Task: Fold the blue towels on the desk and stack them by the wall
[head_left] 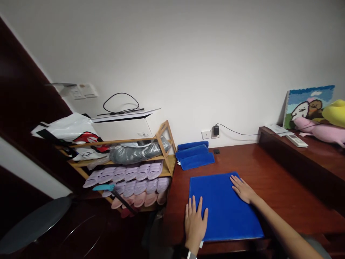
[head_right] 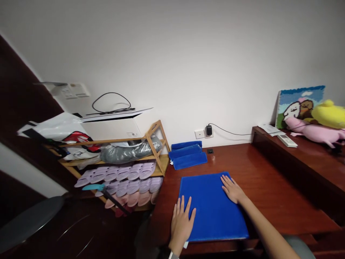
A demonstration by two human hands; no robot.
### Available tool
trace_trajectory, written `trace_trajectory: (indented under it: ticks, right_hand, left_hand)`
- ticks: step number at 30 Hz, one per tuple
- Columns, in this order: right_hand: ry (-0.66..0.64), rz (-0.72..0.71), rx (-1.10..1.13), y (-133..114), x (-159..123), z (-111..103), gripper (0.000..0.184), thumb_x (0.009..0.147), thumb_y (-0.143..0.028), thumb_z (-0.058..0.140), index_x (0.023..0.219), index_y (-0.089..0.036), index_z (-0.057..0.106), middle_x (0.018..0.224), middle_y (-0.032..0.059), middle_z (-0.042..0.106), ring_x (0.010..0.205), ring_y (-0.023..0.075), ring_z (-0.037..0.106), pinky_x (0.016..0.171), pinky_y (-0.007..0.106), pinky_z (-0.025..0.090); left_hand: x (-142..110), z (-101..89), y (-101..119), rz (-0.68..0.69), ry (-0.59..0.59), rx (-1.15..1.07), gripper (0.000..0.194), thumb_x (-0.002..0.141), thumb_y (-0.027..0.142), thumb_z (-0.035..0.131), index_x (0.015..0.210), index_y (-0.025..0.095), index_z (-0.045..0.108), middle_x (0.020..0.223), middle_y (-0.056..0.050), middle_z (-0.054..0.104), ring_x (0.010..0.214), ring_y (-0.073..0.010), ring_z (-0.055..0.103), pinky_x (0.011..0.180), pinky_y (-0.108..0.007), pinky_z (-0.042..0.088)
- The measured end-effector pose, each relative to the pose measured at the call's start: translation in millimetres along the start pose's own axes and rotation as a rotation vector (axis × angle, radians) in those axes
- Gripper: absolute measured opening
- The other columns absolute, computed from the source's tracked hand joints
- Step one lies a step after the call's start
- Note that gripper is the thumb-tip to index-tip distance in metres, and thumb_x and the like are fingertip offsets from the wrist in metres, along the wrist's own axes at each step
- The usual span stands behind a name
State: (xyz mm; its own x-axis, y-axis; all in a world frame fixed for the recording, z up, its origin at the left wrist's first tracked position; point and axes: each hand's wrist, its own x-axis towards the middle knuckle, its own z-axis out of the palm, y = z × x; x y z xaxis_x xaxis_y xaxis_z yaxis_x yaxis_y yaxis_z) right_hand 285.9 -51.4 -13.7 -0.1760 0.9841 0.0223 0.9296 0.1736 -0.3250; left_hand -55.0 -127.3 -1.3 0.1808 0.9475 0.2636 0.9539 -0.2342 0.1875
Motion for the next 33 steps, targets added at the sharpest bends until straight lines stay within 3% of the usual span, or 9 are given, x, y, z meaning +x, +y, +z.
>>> trace_trajectory:
  ticks: [8,13,17,21,24,27,33]
  right_hand:
    - [-0.011,0.209,-0.062,-4,18,0,0.072,0.103,-0.05,0.016,0.164,-0.013,0.023,0.172,0.0071,0.02,0.159,0.0192,0.013,0.13,0.042,0.01]
    - [0.019,0.271,-0.056,-8,26,2,0.075,0.103,-0.049,0.013,0.164,-0.005,0.02,0.172,0.0112,0.018,0.16,0.0213,0.012,0.13,0.041,0.011]
    - [0.048,0.284,-0.098,-11,22,7,0.075,0.103,-0.048,0.012,0.164,-0.005,0.019,0.172,0.0106,0.018,0.159,0.0209,0.013,0.13,0.039,0.009]
    - [0.036,0.291,-0.162,-9,17,9,0.07,0.103,-0.039,0.015,0.163,-0.005,0.021,0.172,0.0106,0.017,0.159,0.0223,0.014,0.129,0.041,0.011]
    - [0.019,0.292,-0.2,-7,17,11,0.068,0.101,-0.03,0.016,0.163,-0.005,0.024,0.172,0.0094,0.017,0.16,0.0217,0.013,0.129,0.041,0.012]
    - [0.045,0.326,-0.178,-7,18,13,0.07,0.102,-0.038,0.014,0.164,-0.005,0.02,0.172,0.0106,0.018,0.159,0.022,0.014,0.129,0.042,0.011]
    - [0.063,0.34,-0.113,-8,19,13,0.074,0.103,-0.048,0.014,0.164,-0.005,0.019,0.172,0.0111,0.02,0.16,0.0223,0.013,0.13,0.041,0.008]
  left_hand:
    - [6,-0.4,-3,0.012,0.016,0.089,0.058,0.102,0.055,0.044,0.157,0.035,0.042,0.164,-0.007,0.041,0.152,-0.0315,0.037,0.122,-0.056,0.034]
    - [30,-4.6,6,0.058,0.034,0.086,0.056,0.106,0.049,0.039,0.156,0.026,0.045,0.163,-0.009,0.041,0.152,-0.0298,0.036,0.124,-0.054,0.033]
    - [75,-1.1,65,0.256,0.021,-0.045,0.055,0.109,0.046,0.027,0.158,0.024,0.042,0.166,-0.006,0.037,0.155,-0.0236,0.03,0.127,-0.048,0.029]
    - [120,27.4,141,0.393,-0.108,-0.168,0.058,0.11,0.047,0.019,0.156,0.025,0.045,0.164,-0.007,0.042,0.154,-0.0225,0.033,0.128,-0.047,0.027]
    - [137,50.3,163,0.389,-0.178,-0.198,0.059,0.109,0.049,0.017,0.157,0.027,0.044,0.163,-0.007,0.043,0.153,-0.0239,0.034,0.127,-0.049,0.028]
    - [141,56.0,137,0.335,-0.184,-0.161,0.061,0.108,0.053,0.018,0.158,0.029,0.041,0.166,-0.005,0.039,0.155,-0.0241,0.03,0.128,-0.05,0.024]
    - [141,23.9,6,0.019,-0.207,0.043,0.064,0.107,0.05,0.019,0.162,0.021,0.034,0.169,-0.008,0.029,0.157,-0.0263,0.024,0.128,-0.05,0.021]
